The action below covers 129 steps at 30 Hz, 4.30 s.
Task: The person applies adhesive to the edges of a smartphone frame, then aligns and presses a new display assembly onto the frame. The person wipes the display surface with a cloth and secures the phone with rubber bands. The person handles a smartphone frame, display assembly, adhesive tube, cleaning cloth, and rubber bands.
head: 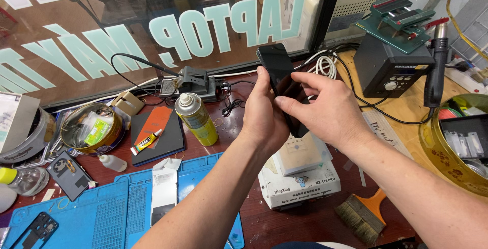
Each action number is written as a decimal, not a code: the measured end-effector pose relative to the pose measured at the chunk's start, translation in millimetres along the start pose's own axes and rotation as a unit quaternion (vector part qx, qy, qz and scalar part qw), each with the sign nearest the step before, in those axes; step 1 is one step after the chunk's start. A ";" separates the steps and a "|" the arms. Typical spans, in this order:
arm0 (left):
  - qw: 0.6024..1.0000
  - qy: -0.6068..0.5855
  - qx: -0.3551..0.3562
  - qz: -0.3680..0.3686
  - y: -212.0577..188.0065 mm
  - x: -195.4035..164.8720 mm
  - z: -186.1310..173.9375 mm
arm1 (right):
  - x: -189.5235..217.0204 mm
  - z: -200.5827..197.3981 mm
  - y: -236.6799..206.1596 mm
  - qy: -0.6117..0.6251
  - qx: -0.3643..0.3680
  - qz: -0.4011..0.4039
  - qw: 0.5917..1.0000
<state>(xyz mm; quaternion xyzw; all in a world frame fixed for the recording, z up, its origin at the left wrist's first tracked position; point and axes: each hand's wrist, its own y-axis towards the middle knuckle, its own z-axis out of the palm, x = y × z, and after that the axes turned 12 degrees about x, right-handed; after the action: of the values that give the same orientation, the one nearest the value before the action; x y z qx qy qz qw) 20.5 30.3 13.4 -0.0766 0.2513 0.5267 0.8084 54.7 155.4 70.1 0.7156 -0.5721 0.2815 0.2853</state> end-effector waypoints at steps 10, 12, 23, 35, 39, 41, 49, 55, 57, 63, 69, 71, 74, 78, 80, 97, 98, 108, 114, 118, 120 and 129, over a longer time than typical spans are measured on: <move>1.000 0.003 0.009 0.004 -1.8 -1.2 4.0 | 0.6 -1.8 1.6 0.122 0.042 0.003 0.992; 1.000 0.017 -0.001 0.019 -2.2 -1.5 5.1 | -0.1 -2.5 2.0 0.145 0.048 -0.001 0.988; 1.000 -0.005 0.011 0.002 -2.2 -0.9 5.5 | 0.0 -4.3 3.0 0.120 0.047 0.018 0.991; 1.000 0.002 -0.006 -0.008 -1.6 -1.8 8.3 | 3.8 -6.6 4.5 0.134 0.071 0.045 0.987; 1.000 0.003 -0.018 -0.006 -1.0 -1.5 6.7 | 6.4 -5.4 5.2 0.144 0.070 0.056 0.986; 1.000 0.002 -0.009 -0.013 -0.4 -1.3 4.9 | 6.3 -4.5 5.4 0.144 0.072 0.080 0.984; 0.999 -0.009 -0.038 -0.014 0.5 2.9 -6.4 | -7.8 4.2 9.7 0.124 0.077 0.063 0.987; 0.998 -0.011 -0.061 -0.008 -1.5 1.2 -5.8 | -14.9 10.7 14.5 0.085 0.070 0.052 0.993; 0.997 -0.008 -0.071 -0.001 -0.4 -0.5 -3.2 | -13.9 10.5 14.8 0.074 0.068 0.058 0.993; 0.997 0.003 -0.074 -0.022 -3.5 -5.1 -1.2 | -3.1 6.5 13.0 0.022 0.075 0.082 0.994; 0.999 -0.007 -0.046 -0.023 -2.5 -12.0 -6.4 | 9.0 7.2 16.1 -0.032 0.056 0.070 0.995; 0.997 -0.008 -0.069 -0.025 -0.9 -15.3 -7.4 | 11.0 8.8 20.0 -0.036 0.047 0.051 0.997; 0.998 0.004 -0.063 -0.024 0.3 -18.9 -8.6 | 10.8 12.1 24.2 -0.041 0.034 0.051 0.997; 0.999 -0.007 -0.044 -0.026 -2.3 -23.3 -11.9 | 6.6 15.9 23.4 -0.082 0.017 0.008 0.996; 0.998 -0.032 -0.032 -0.035 -5.9 -25.8 -15.0 | 3.6 16.7 20.9 -0.083 -0.003 -0.050 0.995; 0.989 -0.111 0.065 -0.077 -17.9 -34.7 -25.5 | -9.1 17.1 9.3 -0.136 0.000 -0.173 0.976; 0.988 -0.115 0.070 -0.077 -17.6 -34.2 -26.9 | -9.5 17.6 8.7 -0.140 0.000 -0.170 0.975; 0.976 -0.158 0.148 -0.024 -0.3 -35.6 -31.0 | -24.8 9.7 28.4 0.162 -0.010 -0.029 0.986; 0.978 -0.180 0.107 -0.024 -1.2 -40.5 -29.3 | -38.1 -19.3 25.2 0.398 0.100 0.235 0.881; 0.973 -0.192 0.129 -0.022 -2.2 -40.2 -29.9 | -41.7 -25.5 16.9 0.487 0.174 0.252 0.818; 0.976 -0.187 0.113 -0.020 -1.8 -41.3 -31.0 | -42.2 -25.0 15.5 0.510 0.185 0.246 0.803; 0.981 -0.175 0.086 -0.007 1.0 -41.7 -31.6 | -46.7 -20.0 18.6 0.474 0.174 0.228 0.833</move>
<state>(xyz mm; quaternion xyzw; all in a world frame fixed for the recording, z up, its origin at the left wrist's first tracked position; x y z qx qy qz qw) -4.0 -15.5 6.7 0.0849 0.1495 0.5031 0.8470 26.3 197.3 51.3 0.3818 -0.4556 0.7378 0.3199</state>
